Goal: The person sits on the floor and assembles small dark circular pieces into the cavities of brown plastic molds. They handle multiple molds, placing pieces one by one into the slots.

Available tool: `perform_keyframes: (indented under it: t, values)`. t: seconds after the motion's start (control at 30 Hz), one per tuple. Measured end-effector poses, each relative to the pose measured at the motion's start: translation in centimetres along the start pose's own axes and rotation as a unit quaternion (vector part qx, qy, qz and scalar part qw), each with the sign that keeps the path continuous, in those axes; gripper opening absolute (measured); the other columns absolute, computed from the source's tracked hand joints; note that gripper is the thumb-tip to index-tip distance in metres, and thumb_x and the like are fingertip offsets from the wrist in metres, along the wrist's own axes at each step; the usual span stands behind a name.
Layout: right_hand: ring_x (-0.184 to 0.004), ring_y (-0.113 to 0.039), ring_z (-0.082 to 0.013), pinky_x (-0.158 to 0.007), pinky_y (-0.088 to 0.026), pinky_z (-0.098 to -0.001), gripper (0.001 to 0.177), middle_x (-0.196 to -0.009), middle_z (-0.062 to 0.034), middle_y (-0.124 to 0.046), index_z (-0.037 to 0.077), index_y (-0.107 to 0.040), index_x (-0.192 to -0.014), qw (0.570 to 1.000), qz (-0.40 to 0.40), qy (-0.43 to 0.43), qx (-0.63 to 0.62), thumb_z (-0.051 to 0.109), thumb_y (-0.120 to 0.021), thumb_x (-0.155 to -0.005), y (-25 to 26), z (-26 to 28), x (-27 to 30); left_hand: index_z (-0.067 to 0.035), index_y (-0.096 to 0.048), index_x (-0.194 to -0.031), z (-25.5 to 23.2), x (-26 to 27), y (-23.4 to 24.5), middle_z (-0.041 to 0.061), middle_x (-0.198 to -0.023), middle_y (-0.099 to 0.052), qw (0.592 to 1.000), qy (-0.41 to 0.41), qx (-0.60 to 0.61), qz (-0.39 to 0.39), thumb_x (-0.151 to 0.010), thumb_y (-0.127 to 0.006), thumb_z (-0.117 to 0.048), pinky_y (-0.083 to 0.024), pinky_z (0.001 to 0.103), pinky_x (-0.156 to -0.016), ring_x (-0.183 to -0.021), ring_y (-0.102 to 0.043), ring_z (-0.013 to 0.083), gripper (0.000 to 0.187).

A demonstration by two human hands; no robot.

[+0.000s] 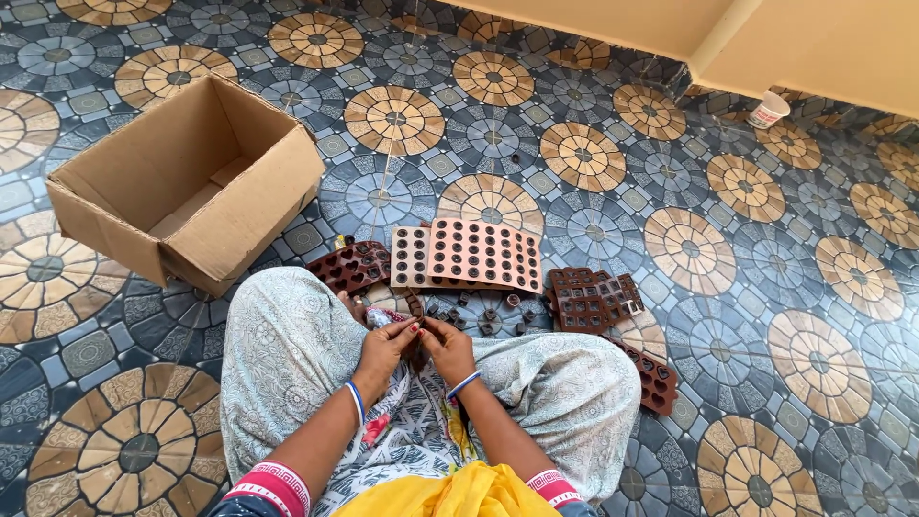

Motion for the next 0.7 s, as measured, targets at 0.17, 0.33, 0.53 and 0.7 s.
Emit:
perform_keyframes:
  t: [0.17, 0.33, 0.53, 0.7]
  values:
    - [-0.090, -0.075, -0.0143, -0.076, -0.058, -0.0269, 0.032, -0.107, -0.0138, -0.078, 0.000, -0.072, -0.122, 0.989, -0.020, 0.086, 0.117, 0.017, -0.071, -0.094, 0.4, 2.2, 0.8, 0.002, -0.078, -0.116, -0.3, 0.0, -0.4, 0.007, -0.100, -0.079, 0.999, 0.009, -0.029, -0.029, -0.094, -0.072, -0.013, -0.054, 0.024, -0.076, -0.082, -0.068, 0.0109, 0.027]
    - [-0.080, -0.076, -0.0226, -0.070, -0.058, -0.0311, 0.032, -0.096, -0.0146, -0.078, 0.003, -0.075, -0.117, 0.985, -0.067, 0.078, 0.138, 0.022, -0.072, -0.091, 0.3, 3.7, 1.3, -0.001, -0.077, -0.116, -0.4, 0.2, -0.7, 0.006, -0.099, -0.079, 0.999, 0.021, 0.004, -0.045, -0.096, -0.070, -0.016, -0.055, 0.025, -0.075, -0.081, -0.068, 0.0114, 0.026]
    - [-0.078, -0.075, -0.0240, -0.068, -0.058, -0.0326, 0.032, -0.091, -0.0149, -0.077, 0.002, -0.078, -0.109, 0.972, -0.076, 0.105, 0.195, 0.026, -0.079, -0.088, 0.6, 4.4, 1.3, -0.002, -0.078, -0.115, -0.4, -0.1, -0.6, 0.004, -0.099, -0.079, 0.999, -0.004, -0.030, -0.033, -0.095, -0.069, -0.012, -0.055, 0.023, -0.076, -0.081, -0.068, 0.0089, 0.024]
    - [-0.077, -0.072, -0.0107, -0.068, -0.057, -0.0264, 0.028, -0.090, -0.0074, -0.080, -0.001, -0.076, -0.111, 0.998, -0.044, 0.022, 0.027, 0.019, -0.077, -0.092, 0.4, 2.1, 0.7, 0.000, -0.077, -0.113, 0.2, -0.5, -0.3, 0.005, -0.097, -0.079, 1.000, 0.003, -0.002, -0.030, -0.096, -0.069, -0.013, -0.055, 0.023, -0.074, -0.080, -0.069, 0.0102, 0.023]
Point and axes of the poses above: each hand's wrist, its own x-axis away from the middle knuckle, its own y-axis out of the back of the hand, z = x × y, the point moved 3 cm from there along -x, towards the middle knuckle
